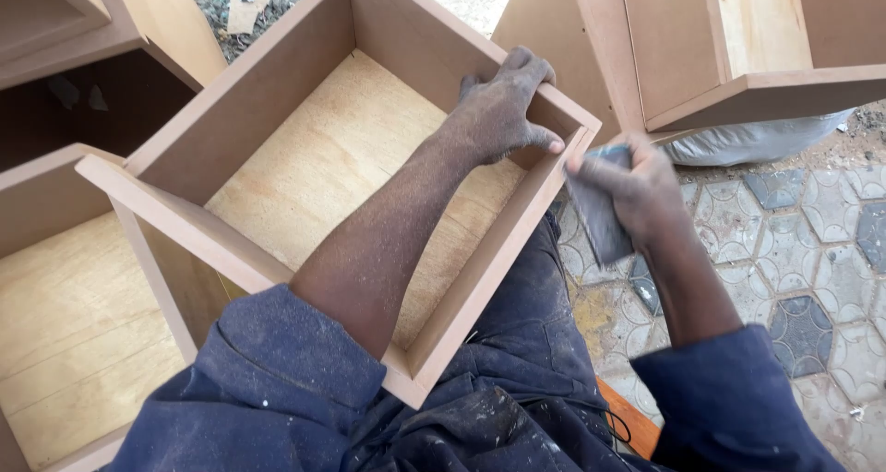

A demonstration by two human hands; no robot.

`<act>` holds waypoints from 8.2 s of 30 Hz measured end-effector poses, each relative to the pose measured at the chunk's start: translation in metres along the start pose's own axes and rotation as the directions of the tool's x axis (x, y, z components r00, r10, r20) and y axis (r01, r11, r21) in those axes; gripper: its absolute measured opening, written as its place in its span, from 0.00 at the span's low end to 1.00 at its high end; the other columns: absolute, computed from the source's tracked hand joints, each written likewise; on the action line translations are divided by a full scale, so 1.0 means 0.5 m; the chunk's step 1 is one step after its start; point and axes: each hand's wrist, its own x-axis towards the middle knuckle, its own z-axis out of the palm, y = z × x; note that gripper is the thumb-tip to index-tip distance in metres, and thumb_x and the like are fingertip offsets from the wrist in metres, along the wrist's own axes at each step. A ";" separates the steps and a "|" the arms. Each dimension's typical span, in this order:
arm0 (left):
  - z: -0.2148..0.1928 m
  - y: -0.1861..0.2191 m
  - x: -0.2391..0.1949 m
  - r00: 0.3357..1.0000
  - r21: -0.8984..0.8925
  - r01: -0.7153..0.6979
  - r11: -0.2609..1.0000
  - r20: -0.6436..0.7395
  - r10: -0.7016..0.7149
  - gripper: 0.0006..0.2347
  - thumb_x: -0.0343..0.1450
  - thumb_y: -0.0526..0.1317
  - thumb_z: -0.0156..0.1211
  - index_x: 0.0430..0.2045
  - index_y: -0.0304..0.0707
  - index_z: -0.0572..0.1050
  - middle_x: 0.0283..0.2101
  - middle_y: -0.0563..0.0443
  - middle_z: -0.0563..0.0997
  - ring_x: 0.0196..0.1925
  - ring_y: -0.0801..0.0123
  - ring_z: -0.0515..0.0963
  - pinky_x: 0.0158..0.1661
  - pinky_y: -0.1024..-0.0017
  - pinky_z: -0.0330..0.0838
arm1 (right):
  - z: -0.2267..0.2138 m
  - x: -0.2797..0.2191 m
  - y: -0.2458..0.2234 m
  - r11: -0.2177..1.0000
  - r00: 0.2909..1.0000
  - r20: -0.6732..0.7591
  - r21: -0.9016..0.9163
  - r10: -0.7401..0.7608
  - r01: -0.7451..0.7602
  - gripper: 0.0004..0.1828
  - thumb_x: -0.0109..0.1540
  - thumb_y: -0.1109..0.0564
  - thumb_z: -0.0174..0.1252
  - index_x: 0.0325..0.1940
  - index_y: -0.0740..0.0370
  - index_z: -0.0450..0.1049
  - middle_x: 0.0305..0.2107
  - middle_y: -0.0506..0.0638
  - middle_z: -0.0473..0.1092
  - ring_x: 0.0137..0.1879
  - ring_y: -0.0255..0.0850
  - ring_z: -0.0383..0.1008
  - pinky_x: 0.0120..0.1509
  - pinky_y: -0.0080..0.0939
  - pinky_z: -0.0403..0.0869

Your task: The person sands the edges and corners of a wooden box using a sanding block. They hold the box on their lap and work on the exterior surfaces, occasionally adjusting the block to reach different areas.

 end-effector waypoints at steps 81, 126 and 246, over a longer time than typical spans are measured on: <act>0.015 -0.011 0.008 0.994 0.022 -0.050 0.998 -0.093 0.052 0.33 0.49 0.60 0.88 0.41 0.50 0.74 0.45 0.59 0.76 0.36 0.66 0.83 0.52 0.46 0.62 | -0.042 0.044 0.015 0.916 0.935 -0.086 -0.251 -0.344 0.314 0.22 0.66 0.55 0.67 0.38 0.58 0.56 0.29 0.45 0.58 0.23 0.32 0.61 0.22 0.31 0.70; 0.009 -0.009 0.002 0.998 0.076 -0.038 0.996 -0.055 0.042 0.30 0.56 0.59 0.82 0.46 0.50 0.73 0.47 0.55 0.76 0.41 0.67 0.82 0.52 0.49 0.65 | 0.074 0.022 0.090 0.849 0.935 -0.195 0.396 -0.295 0.351 0.34 0.65 0.49 0.61 0.59 0.60 0.43 0.44 0.63 0.68 0.47 0.45 0.77 0.47 0.33 0.78; -0.017 0.020 -0.005 0.987 -0.001 0.071 0.998 -0.142 -0.070 0.13 0.65 0.50 0.70 0.36 0.44 0.80 0.37 0.56 0.81 0.37 0.69 0.84 0.49 0.55 0.72 | -0.050 -0.018 -0.029 0.153 0.623 0.407 -0.744 -0.668 0.651 0.14 0.60 0.59 0.64 0.51 0.56 0.80 0.49 0.46 0.80 0.68 0.51 0.68 0.73 0.54 0.65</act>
